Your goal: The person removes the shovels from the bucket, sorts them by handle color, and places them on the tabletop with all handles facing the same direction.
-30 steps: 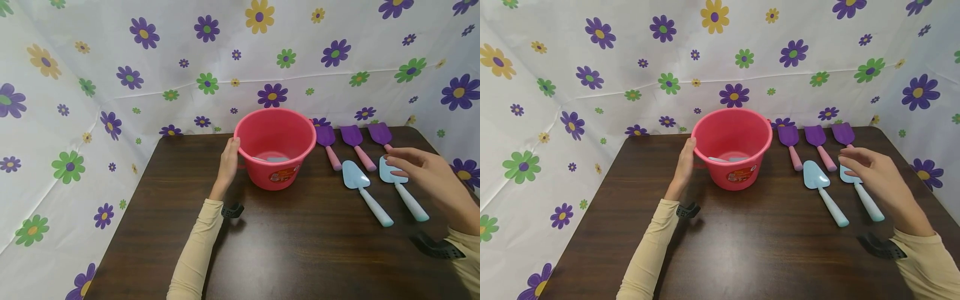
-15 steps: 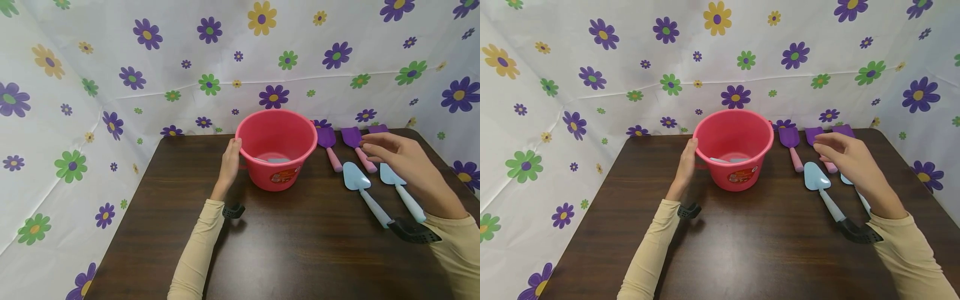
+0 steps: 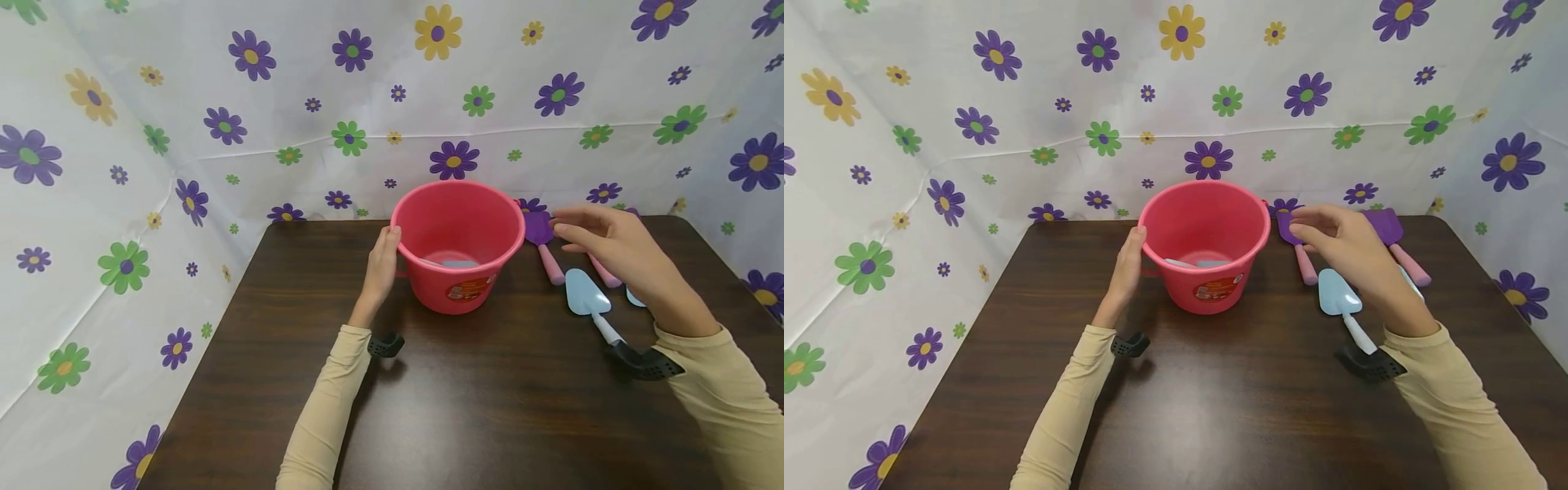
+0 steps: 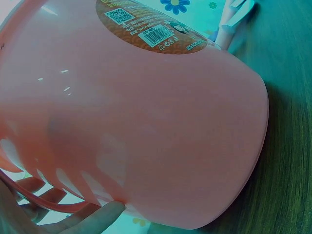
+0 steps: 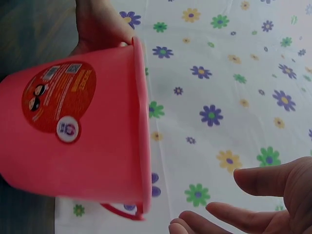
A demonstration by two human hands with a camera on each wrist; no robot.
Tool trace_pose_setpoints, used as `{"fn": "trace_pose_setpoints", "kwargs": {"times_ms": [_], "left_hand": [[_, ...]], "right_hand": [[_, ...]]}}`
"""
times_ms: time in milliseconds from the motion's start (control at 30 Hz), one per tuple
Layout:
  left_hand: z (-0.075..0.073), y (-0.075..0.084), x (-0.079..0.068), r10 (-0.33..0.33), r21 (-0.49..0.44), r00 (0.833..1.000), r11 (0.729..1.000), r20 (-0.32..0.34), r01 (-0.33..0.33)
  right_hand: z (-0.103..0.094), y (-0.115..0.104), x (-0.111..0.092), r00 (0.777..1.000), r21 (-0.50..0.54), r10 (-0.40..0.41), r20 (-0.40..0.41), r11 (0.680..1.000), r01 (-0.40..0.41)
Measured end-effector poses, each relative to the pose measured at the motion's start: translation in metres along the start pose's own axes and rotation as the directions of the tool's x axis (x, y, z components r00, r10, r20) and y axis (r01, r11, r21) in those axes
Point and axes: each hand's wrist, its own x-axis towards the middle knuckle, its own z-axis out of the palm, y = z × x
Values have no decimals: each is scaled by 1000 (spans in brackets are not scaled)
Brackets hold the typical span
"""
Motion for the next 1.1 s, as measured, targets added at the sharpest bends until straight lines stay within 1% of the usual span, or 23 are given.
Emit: {"fn": "trace_pose_setpoints", "kwargs": {"times_ms": [100, 233, 333, 533, 733, 933, 1100], "left_hand": [[0, 0, 0, 4, 1, 1000, 1000, 3, -4], [-1, 0, -1, 5, -3, 1000, 1000, -1, -5], [-1, -1, -1, 5, 0, 1000, 1000, -6, -5], [1, -3, -1, 3, -25, 1000, 1000, 4, -3], [1, -3, 0, 3, -38, 1000, 999, 0, -3], [1, -2, 0, 11, -35, 1000, 999, 4, -11], [0, -2, 0, -4, -51, 1000, 999, 12, 4]], "right_hand": [[5, -5, 5, 1000, 7, -21, 13, 1000, 21], [15, -14, 13, 998, 61, -57, 39, 997, 54], [23, -21, 18, 995, 80, -76, 65, 994, 71], [39, -32, 23, 991, 46, -64, 121, 997, 59], [49, -38, 26, 989, 24, -67, 135, 998, 65], [56, -41, 31, 985, 25, -86, 151, 996, 83], [64, -43, 36, 978, -12, -120, 170, 992, 124]]}}
